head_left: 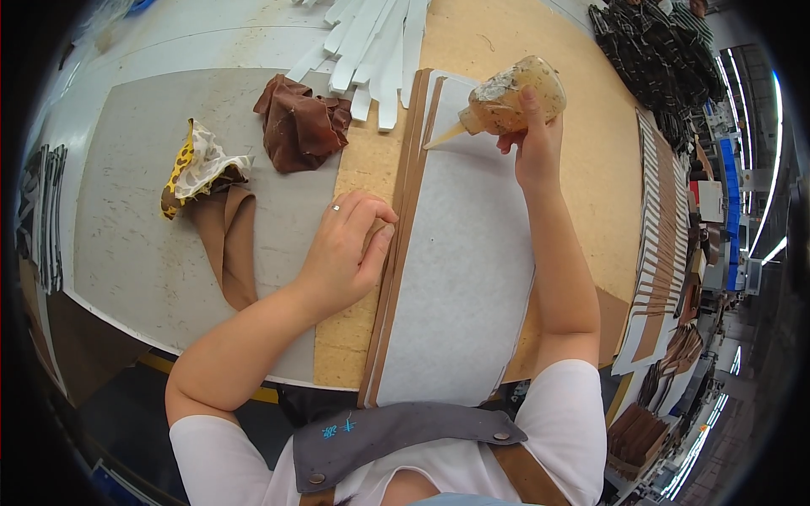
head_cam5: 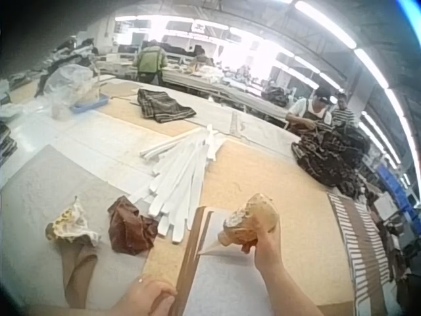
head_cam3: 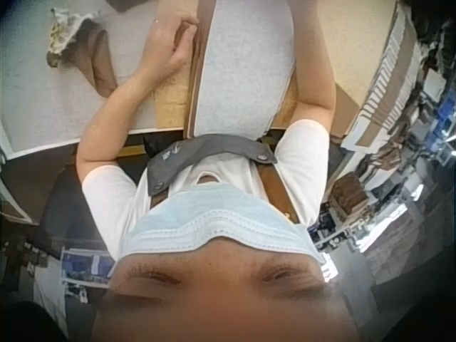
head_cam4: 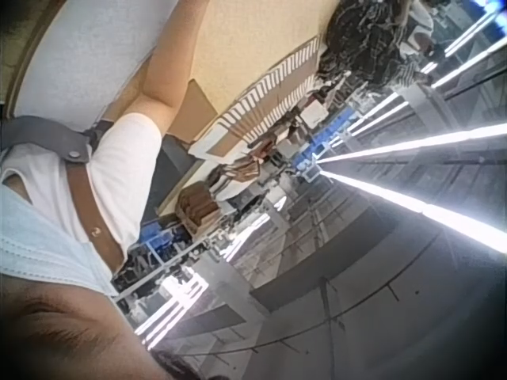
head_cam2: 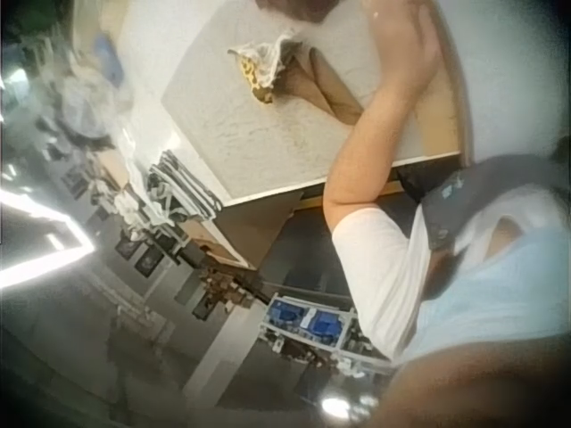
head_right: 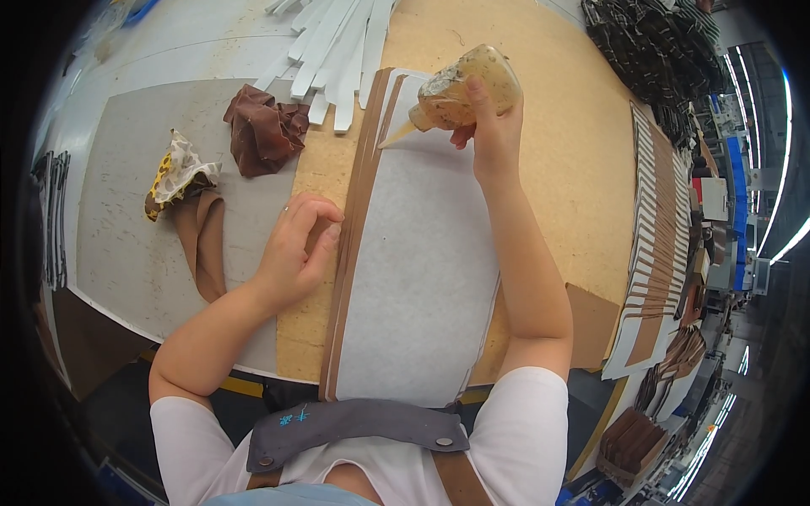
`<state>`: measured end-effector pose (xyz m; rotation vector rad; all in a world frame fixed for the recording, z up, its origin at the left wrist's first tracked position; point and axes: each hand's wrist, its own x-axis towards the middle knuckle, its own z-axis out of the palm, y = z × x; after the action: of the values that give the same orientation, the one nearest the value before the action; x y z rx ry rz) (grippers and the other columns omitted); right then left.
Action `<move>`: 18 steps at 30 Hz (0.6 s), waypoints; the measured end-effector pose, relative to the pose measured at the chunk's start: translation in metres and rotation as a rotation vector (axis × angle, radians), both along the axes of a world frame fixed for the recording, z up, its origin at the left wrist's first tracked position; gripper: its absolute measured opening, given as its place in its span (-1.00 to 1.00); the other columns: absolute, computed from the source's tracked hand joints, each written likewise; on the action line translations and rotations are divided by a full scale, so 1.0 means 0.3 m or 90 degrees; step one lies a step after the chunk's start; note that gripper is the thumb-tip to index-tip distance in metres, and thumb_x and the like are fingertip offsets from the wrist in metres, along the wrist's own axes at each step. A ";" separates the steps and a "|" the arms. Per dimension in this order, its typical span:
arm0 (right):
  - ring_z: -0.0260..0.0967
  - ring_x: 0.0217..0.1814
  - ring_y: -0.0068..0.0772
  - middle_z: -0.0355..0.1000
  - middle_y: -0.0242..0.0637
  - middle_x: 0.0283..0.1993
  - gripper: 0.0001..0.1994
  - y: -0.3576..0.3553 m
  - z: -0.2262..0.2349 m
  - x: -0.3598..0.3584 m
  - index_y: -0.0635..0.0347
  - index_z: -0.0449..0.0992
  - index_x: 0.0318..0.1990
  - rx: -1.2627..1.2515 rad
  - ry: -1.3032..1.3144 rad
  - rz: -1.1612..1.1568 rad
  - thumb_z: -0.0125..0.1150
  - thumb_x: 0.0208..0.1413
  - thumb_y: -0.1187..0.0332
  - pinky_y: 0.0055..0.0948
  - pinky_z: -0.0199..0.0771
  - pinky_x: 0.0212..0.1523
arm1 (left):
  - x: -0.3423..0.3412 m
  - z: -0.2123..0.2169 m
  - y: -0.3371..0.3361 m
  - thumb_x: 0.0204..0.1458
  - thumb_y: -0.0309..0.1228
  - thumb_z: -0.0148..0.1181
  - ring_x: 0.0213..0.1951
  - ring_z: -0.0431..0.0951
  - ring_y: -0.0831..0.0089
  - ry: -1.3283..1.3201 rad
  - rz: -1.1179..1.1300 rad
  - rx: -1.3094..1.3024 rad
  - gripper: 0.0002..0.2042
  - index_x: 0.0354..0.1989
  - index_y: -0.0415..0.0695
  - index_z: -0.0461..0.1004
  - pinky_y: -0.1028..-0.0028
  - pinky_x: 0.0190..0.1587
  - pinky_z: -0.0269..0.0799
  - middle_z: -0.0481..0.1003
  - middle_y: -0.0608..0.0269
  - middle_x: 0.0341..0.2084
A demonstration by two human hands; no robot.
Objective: Applying glue to leather pieces and assembling them into larger components.
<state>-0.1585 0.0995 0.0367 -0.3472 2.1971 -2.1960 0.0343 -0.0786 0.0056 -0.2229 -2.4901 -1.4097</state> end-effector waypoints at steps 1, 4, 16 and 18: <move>0.29 -0.66 -0.51 0.36 -0.19 -0.36 -0.48 0.009 -0.003 0.001 0.29 0.20 -0.06 -0.012 -0.016 0.015 0.18 0.02 0.06 -0.63 0.19 -0.81 | -0.001 -0.002 0.001 -0.02 -0.61 -0.03 -0.23 0.34 0.23 0.004 0.000 0.005 -0.88 -0.28 -0.21 0.29 0.39 -0.12 0.25 0.33 0.12 -0.33; 0.26 -0.69 -0.51 0.34 -0.17 -0.33 -0.41 0.023 -0.009 0.004 0.31 0.14 -0.01 -0.023 -0.031 0.039 0.21 -0.01 0.06 -0.62 0.19 -0.81 | 0.000 -0.001 0.001 -0.02 -0.62 -0.03 -0.23 0.34 0.24 0.005 0.004 0.008 -0.88 -0.29 -0.21 0.29 0.40 -0.12 0.26 0.32 0.12 -0.33; 0.28 -0.66 -0.51 0.35 -0.18 -0.32 -0.42 0.033 -0.011 0.055 0.32 0.14 0.00 -0.026 -0.027 0.040 0.18 0.02 0.06 -0.63 0.21 -0.80 | 0.000 -0.006 0.000 -0.02 -0.65 -0.06 -0.26 0.34 0.29 -0.019 0.012 0.052 -0.86 -0.26 -0.23 0.27 0.45 -0.15 0.27 0.30 0.13 -0.32; 0.29 -0.65 -0.51 0.35 -0.18 -0.31 -0.43 0.036 -0.010 0.067 0.32 0.14 0.00 -0.025 -0.028 0.047 0.18 0.03 0.06 -0.63 0.21 -0.80 | 0.001 -0.006 0.000 -0.01 -0.66 -0.07 -0.27 0.34 0.31 -0.025 0.016 0.066 -0.86 -0.26 -0.23 0.27 0.47 -0.16 0.27 0.30 0.13 -0.32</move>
<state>-0.1383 0.1102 0.0337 -0.3703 2.0864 -2.1896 0.0345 -0.0785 0.0037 -0.1450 -2.4331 -1.5421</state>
